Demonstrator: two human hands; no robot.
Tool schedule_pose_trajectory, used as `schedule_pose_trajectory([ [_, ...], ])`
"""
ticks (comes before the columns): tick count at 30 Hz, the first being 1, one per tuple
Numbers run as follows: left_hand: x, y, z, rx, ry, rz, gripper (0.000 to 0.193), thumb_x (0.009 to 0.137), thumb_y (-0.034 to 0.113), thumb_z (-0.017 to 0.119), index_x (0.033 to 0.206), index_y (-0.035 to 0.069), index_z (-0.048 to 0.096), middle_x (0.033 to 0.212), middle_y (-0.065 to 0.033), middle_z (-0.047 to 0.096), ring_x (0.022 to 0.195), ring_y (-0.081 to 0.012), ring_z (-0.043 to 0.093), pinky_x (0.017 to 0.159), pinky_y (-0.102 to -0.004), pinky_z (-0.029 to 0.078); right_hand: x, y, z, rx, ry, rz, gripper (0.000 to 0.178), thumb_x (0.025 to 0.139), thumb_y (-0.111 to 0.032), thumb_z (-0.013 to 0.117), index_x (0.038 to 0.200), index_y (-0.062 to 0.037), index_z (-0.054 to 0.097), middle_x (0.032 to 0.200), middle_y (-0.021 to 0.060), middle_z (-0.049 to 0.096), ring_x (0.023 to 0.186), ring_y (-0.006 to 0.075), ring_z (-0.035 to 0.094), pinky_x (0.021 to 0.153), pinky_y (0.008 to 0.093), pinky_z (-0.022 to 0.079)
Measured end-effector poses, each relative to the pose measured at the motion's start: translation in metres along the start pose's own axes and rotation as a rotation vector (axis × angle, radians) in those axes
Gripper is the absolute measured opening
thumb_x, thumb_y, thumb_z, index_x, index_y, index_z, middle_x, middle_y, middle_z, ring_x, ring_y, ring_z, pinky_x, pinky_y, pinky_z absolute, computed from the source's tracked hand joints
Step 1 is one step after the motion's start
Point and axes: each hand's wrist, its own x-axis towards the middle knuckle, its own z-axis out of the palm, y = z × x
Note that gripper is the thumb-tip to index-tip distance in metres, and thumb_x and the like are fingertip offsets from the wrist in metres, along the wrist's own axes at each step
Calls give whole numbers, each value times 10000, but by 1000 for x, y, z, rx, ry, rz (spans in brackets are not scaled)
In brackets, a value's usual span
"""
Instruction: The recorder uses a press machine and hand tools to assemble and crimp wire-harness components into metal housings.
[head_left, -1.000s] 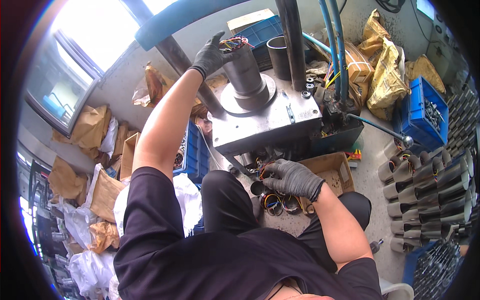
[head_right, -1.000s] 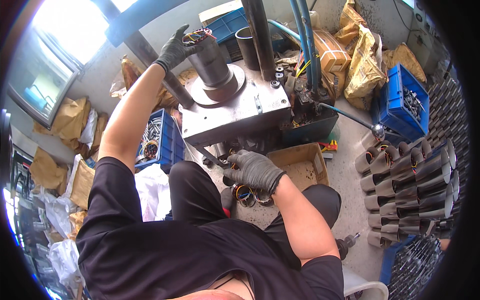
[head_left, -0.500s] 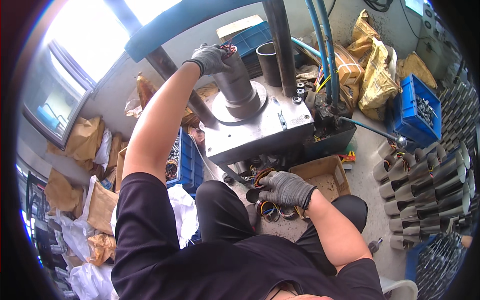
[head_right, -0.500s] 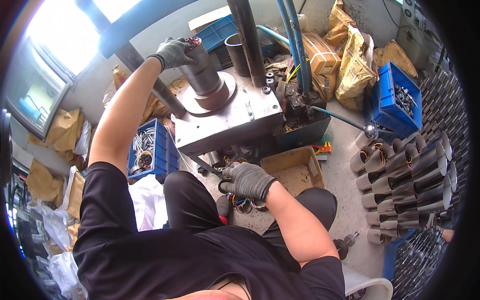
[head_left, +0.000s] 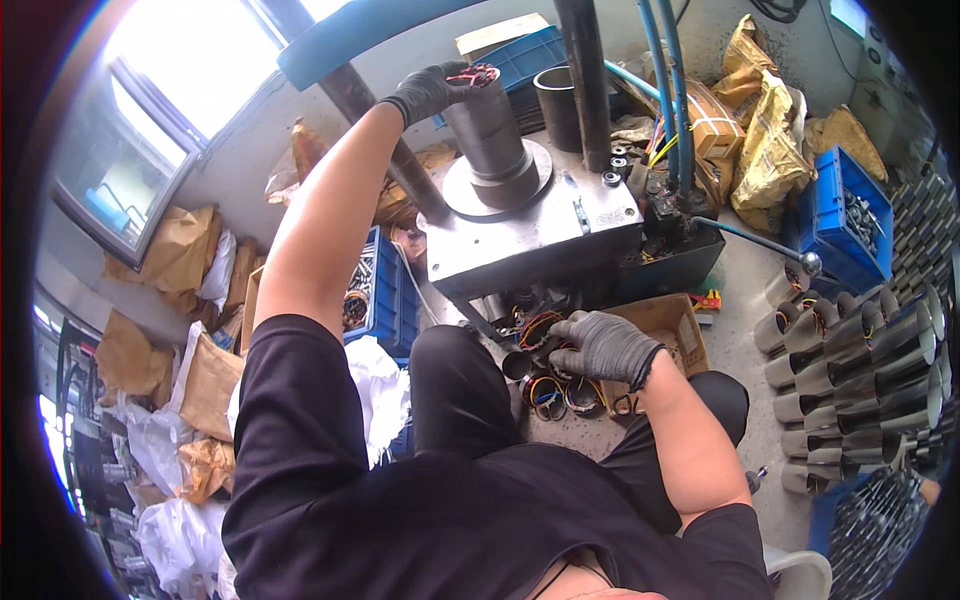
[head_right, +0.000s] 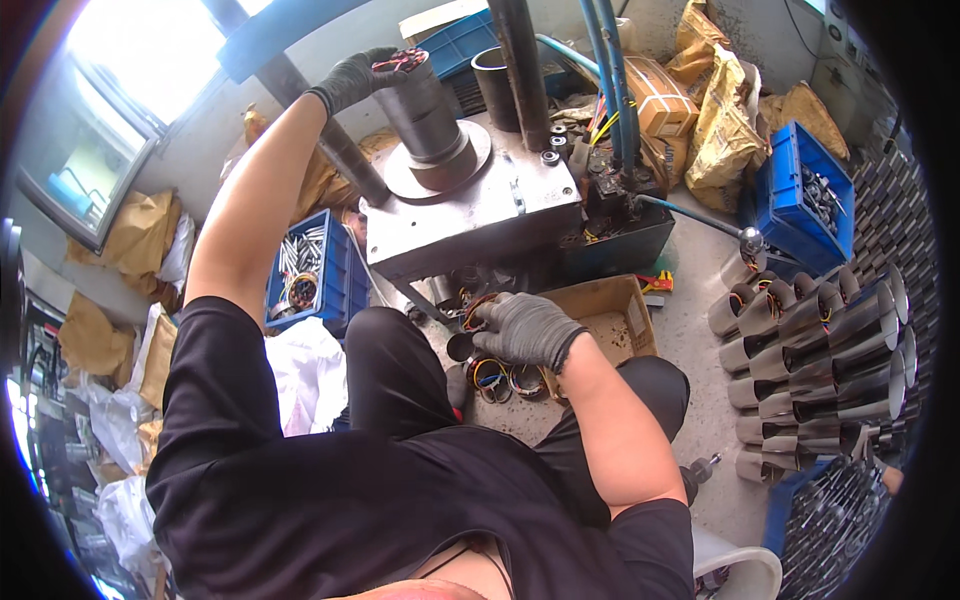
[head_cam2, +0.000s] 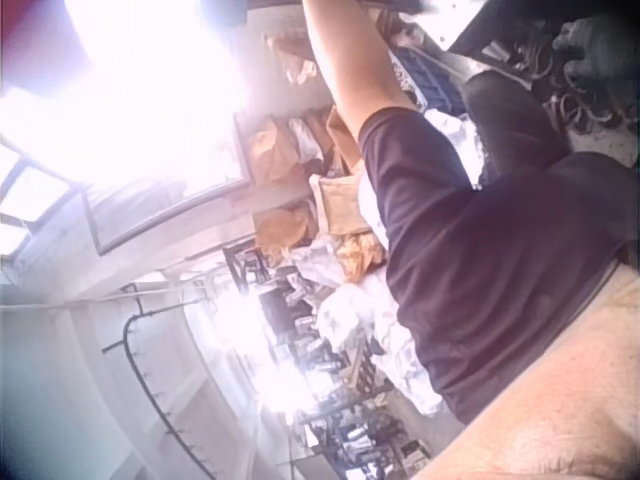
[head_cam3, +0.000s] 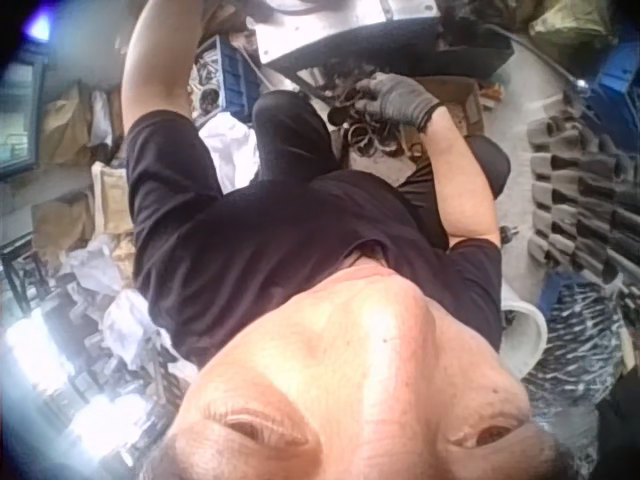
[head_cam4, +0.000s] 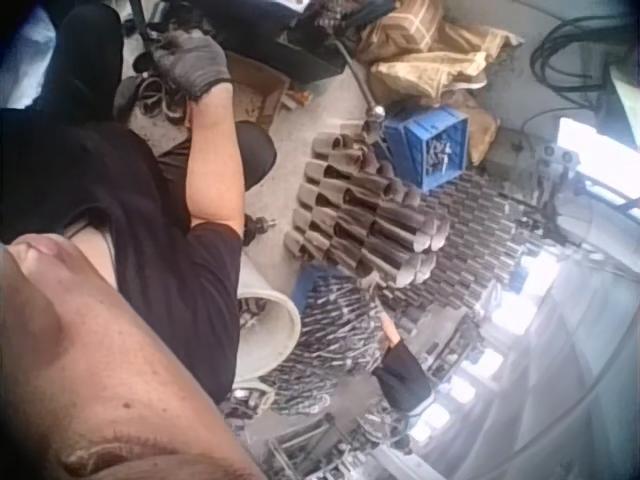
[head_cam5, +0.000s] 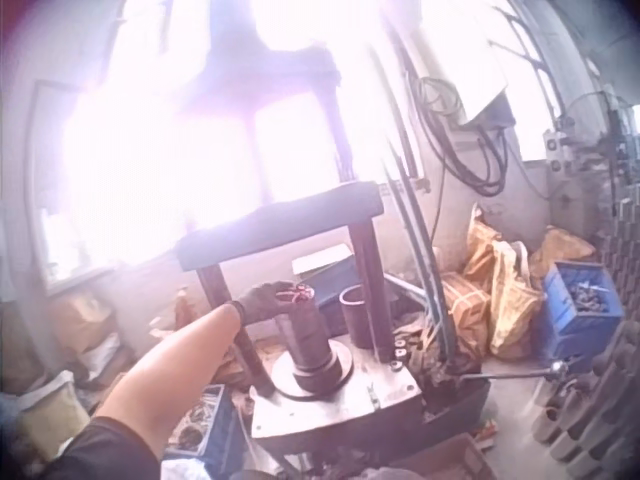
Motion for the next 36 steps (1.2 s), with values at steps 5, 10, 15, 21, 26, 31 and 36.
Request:
schedule_pose_trajectory([
  [5,-76,-14,1,-116,298,152,664,927,314,784,1477,49,523,1340,-168,658,1250,-241,616,1084,-351,488,-18,3,-4,-62,26,-22,503,883,-383,726,1228,-19,687,1087,205,681,1056,383,655,929,460,526],
  [10,-262,-18,51,-710,222,6,432,978,156,728,1363,-2,610,1258,-98,700,1153,-170,639,1042,-320,492,-27,-14,-19,-76,31,-9,469,879,-327,747,1222,-14,684,1101,207,681,1064,390,650,941,455,520],
  [15,-449,-84,202,-654,131,-330,444,977,218,741,1373,56,620,1225,-95,721,1114,-176,675,963,-335,539,-41,-14,-18,-27,157,-109,435,885,-290,751,1206,-4,682,1118,200,692,1085,380,651,954,445,516],
  [21,-621,-57,320,-516,-45,-689,423,946,257,720,1309,47,669,1156,-183,726,1058,-294,715,953,-406,557,-34,-2,-8,39,66,50,319,904,-140,720,1188,-5,673,1163,176,690,1130,345,645,975,410,505],
  [26,-677,-46,338,-471,-205,-795,430,930,263,732,1293,40,672,1128,-188,733,1033,-309,723,927,-411,569,-36,-1,-2,173,24,143,220,899,34,635,1115,8,669,1143,138,704,1167,267,645,1021,380,481],
  [31,-703,-64,285,-645,-121,-799,384,961,275,709,1260,36,686,1154,-183,737,1082,-275,714,960,-390,552,-28,-8,-20,148,-64,120,208,911,-2,644,1116,22,669,1169,114,701,1185,232,624,1073,358,434],
  [36,-758,-93,222,-977,-219,-911,304,1001,259,659,1143,-6,698,1002,-91,742,953,-168,693,883,-333,556,-33,64,-33,309,-232,275,263,861,37,632,1119,8,670,1201,98,675,1130,213,611,1025,335,450],
])
